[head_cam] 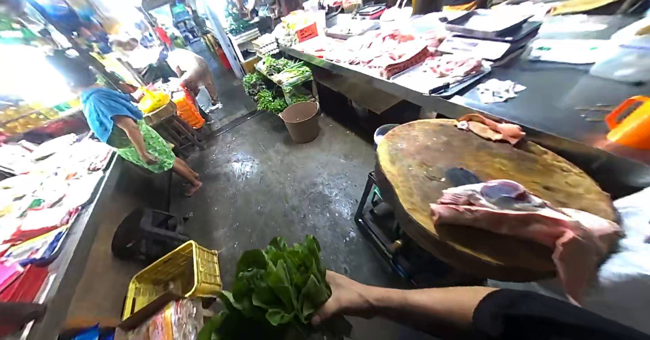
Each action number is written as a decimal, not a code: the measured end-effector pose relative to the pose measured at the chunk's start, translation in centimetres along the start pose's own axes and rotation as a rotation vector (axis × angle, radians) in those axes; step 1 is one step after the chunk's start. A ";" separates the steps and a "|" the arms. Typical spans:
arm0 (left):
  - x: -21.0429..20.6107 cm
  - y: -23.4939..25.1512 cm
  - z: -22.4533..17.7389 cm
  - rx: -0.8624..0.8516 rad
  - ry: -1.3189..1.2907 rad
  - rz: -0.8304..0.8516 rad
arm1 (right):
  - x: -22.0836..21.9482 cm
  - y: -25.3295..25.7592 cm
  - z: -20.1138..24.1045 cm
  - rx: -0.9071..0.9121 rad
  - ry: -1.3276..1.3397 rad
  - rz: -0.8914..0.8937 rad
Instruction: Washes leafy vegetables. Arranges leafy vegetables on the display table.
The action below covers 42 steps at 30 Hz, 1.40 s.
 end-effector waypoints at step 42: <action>-45.3 131.5 -6.4 0.453 0.644 0.867 | 79.0 82.7 39.1 0.157 0.452 -0.788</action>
Point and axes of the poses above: each hand's wrist, its own y-axis towards the middle knuckle, its own x-axis out of the back of the hand, z = x × y, the point moved 5 cm from there along y, towards the middle knuckle
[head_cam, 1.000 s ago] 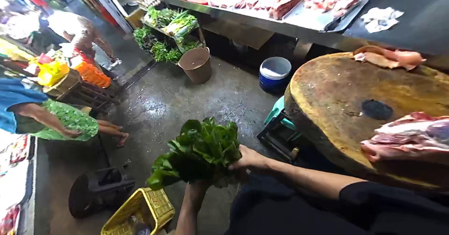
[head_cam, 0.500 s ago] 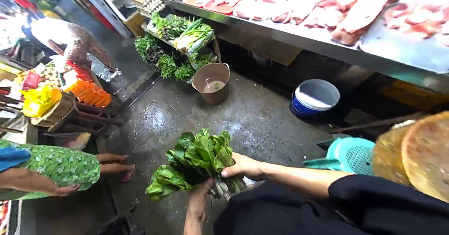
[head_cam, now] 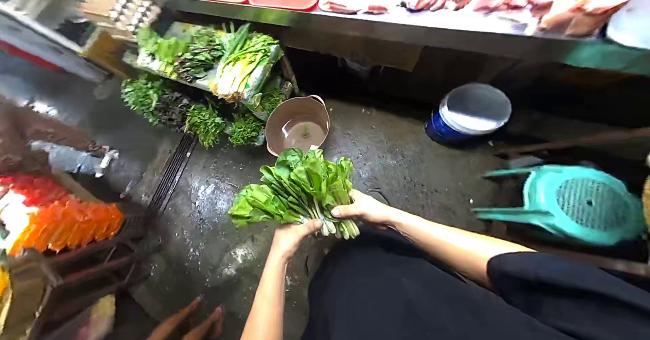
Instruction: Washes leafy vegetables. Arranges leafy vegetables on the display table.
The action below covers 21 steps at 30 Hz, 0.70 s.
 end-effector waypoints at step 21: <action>3.9 71.0 25.3 0.838 0.096 0.278 | 33.4 58.1 -19.9 -0.734 0.186 -0.604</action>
Point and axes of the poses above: each hand's wrist, its own y-axis towards the middle knuckle, its own x-axis out of the back of the hand, z = x × y, the point moved 5 cm from there along y, towards the middle knuckle
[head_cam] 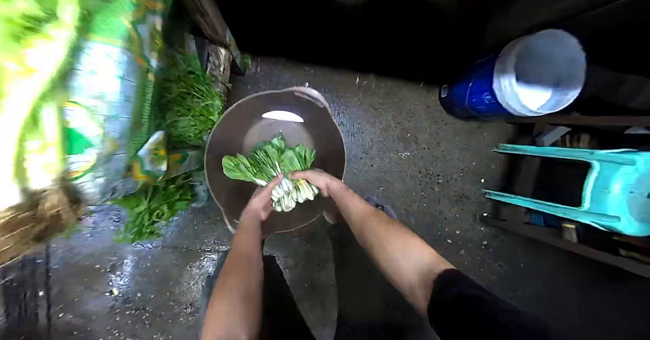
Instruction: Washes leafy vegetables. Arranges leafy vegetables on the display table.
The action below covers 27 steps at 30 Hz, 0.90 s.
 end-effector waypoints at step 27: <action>2.1 9.7 4.6 0.188 -0.007 -0.080 | -2.4 8.7 -6.5 -0.191 0.152 -0.149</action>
Point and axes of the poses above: each hand's wrist, its own y-axis towards the middle knuckle, its own x-axis out of the back of the hand, z = x × y, the point moved 5 cm from there along y, towards the middle knuckle
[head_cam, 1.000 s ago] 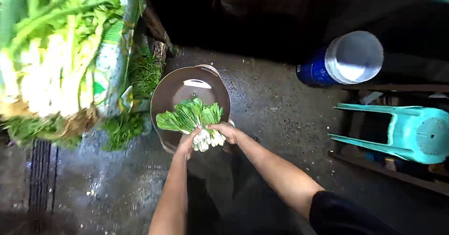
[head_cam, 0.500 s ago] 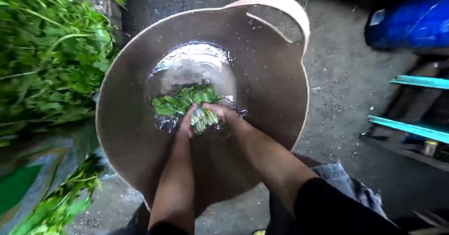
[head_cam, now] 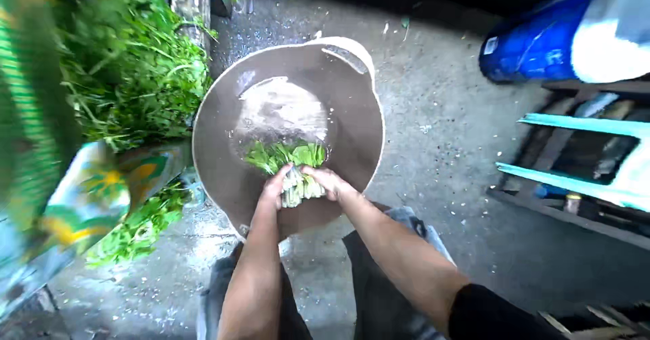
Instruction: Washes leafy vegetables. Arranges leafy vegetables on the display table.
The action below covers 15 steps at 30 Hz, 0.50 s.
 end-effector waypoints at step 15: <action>0.3 -9.0 -0.1 -0.190 0.255 -0.092 | -1.5 -9.5 -3.4 0.043 0.206 -0.084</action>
Point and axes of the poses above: each hand's wrist, its own y-axis towards the middle knuckle, its own x-axis out of the back of the hand, z = x × y, the point moved 5 cm from there along y, towards the middle knuckle
